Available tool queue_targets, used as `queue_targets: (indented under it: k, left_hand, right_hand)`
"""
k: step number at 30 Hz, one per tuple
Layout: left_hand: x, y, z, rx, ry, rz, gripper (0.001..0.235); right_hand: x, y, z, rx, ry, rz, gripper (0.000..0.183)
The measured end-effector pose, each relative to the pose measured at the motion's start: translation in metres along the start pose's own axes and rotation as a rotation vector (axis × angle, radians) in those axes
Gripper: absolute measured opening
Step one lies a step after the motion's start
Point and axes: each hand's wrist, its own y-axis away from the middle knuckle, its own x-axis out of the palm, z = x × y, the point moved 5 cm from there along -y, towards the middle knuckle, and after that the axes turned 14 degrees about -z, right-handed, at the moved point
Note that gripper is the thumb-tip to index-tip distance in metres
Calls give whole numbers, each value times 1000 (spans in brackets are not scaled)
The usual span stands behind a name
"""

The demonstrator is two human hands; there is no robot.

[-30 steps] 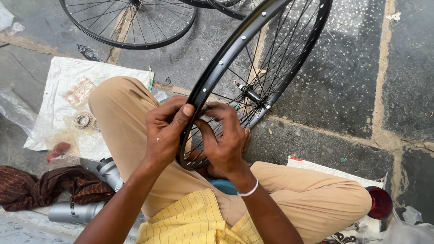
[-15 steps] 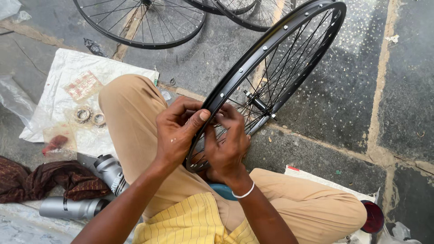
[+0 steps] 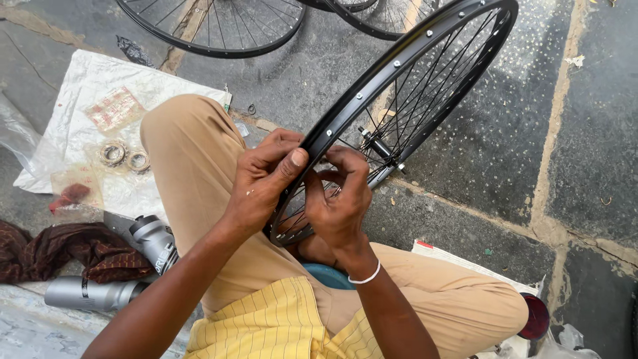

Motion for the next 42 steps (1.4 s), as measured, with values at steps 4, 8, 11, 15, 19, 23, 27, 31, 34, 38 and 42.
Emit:
queue_targets:
  k: [4,8,11,15,19,23,27,31,34,38,42]
  left_hand:
    - [0,8,12,-132,-59,-234,25]
    - [-2,14,16,-91,-13,-171,27]
    - [-2,7,10,-56,9,-140,28]
    - [-4,1,-3,26,-95,-214,33]
    - [-19,0,-20,296,-298,-178,32]
    - [-47,-9,-35,258,-332,-226,27]
    - [-44,-11,-74,36,-258,242,30]
    - [-45,49,-113,-108,-222,1411,41]
    - [-57,75,-127,-194,-148,1467,36]
    - [-70,98,-131,-308,-99,1298,38]
    - [-76,145,-75,-193,-397,1523,29]
  right_hand:
    - [4,-4,9,-78,215,18,18]
    - [2,9,22,-237,241,-52,27]
    - [7,11,11,-169,175,24,25]
    - [-8,12,-37,230,-32,-1,21]
    - [-62,33,-87,75,74,-237,17]
    - [-135,67,-186,484,443,-498,22]
    - [-173,110,-284,861,1009,-33,29]
    - [-181,153,-340,943,1224,480,35]
    - [-177,172,-347,922,1296,582,39]
    - [-164,160,-339,928,1277,563,42]
    - [-177,153,-325,935,1267,495,49]
